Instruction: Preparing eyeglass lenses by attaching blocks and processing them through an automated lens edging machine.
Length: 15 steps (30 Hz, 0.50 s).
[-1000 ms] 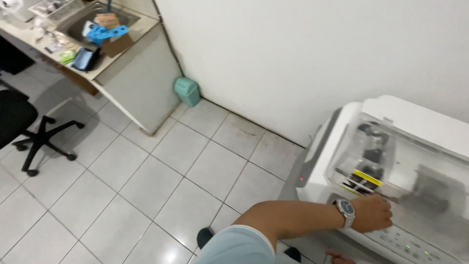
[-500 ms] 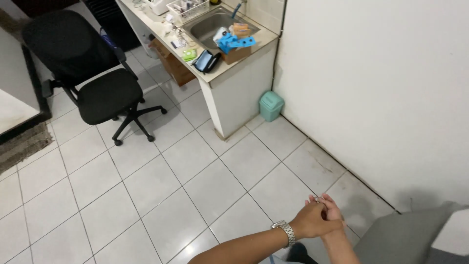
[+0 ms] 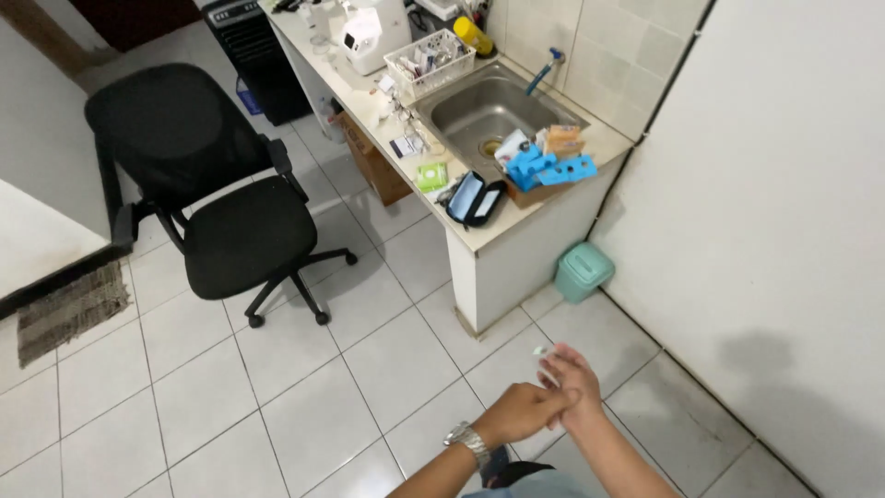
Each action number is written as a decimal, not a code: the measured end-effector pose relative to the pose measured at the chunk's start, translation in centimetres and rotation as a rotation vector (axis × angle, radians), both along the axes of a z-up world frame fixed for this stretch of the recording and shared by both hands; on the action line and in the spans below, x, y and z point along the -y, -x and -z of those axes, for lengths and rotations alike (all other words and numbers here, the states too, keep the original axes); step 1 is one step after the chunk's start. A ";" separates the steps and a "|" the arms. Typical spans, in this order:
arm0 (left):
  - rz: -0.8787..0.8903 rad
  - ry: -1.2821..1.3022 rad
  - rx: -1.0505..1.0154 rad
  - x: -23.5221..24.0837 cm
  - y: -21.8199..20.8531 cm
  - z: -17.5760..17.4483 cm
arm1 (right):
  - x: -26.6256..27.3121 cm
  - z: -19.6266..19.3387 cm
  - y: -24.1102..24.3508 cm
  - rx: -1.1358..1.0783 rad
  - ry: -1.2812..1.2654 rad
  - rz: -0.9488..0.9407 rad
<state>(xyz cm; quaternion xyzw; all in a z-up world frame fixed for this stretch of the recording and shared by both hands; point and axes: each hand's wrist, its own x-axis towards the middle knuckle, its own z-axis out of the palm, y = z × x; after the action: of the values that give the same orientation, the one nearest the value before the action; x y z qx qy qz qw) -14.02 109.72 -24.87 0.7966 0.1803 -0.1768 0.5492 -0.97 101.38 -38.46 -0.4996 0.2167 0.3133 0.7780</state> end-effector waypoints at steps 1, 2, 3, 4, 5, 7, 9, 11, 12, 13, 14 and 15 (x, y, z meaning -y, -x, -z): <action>-0.103 0.052 0.050 -3.0 -0.1 0.1 | -2.5 0.9 -2.9 0.141 0.107 0.004; -0.207 0.103 0.100 -6.0 -0.1 0.3 | -4.9 2.0 -5.8 0.284 0.211 0.004; -0.211 0.110 0.092 -9.3 0.3 0.7 | -7.1 1.1 -9.2 0.277 0.220 -0.001; -0.391 0.080 0.054 -12.7 0.7 1.0 | -9.3 0.2 -12.5 0.457 0.317 0.004; -0.563 0.039 0.030 -16.6 0.5 0.9 | -12.0 -1.3 -16.6 0.648 0.405 0.021; -0.679 0.032 -0.041 -23.6 2.5 3.5 | -16.0 -3.2 -22.9 0.871 0.582 -0.016; -0.797 0.022 -0.122 -29.7 4.5 6.3 | -19.2 -3.7 -28.3 1.083 0.763 -0.061; -0.875 0.050 -0.338 -35.4 7.1 8.8 | -22.1 -2.9 -32.4 1.647 1.002 0.065; -0.869 0.045 -0.352 -38.5 7.8 11.0 | -23.5 -2.5 -33.9 1.632 1.007 0.060; -0.855 0.068 -0.406 -41.4 8.5 13.4 | -24.2 -1.9 -35.3 1.699 1.231 0.063; -0.842 0.091 -0.461 -44.3 9.3 15.7 | -24.9 -1.4 -36.6 1.757 1.458 0.058; -0.828 0.084 -0.471 -46.9 10.3 18.0 | -25.3 -0.8 -36.5 1.739 1.470 0.057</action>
<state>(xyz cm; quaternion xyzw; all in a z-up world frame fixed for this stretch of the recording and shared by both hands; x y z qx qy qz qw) -24.28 156.58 -42.84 0.5734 0.5948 -0.1258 0.5492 35.53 126.66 -37.66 -0.8774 -0.2536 -0.3599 0.1905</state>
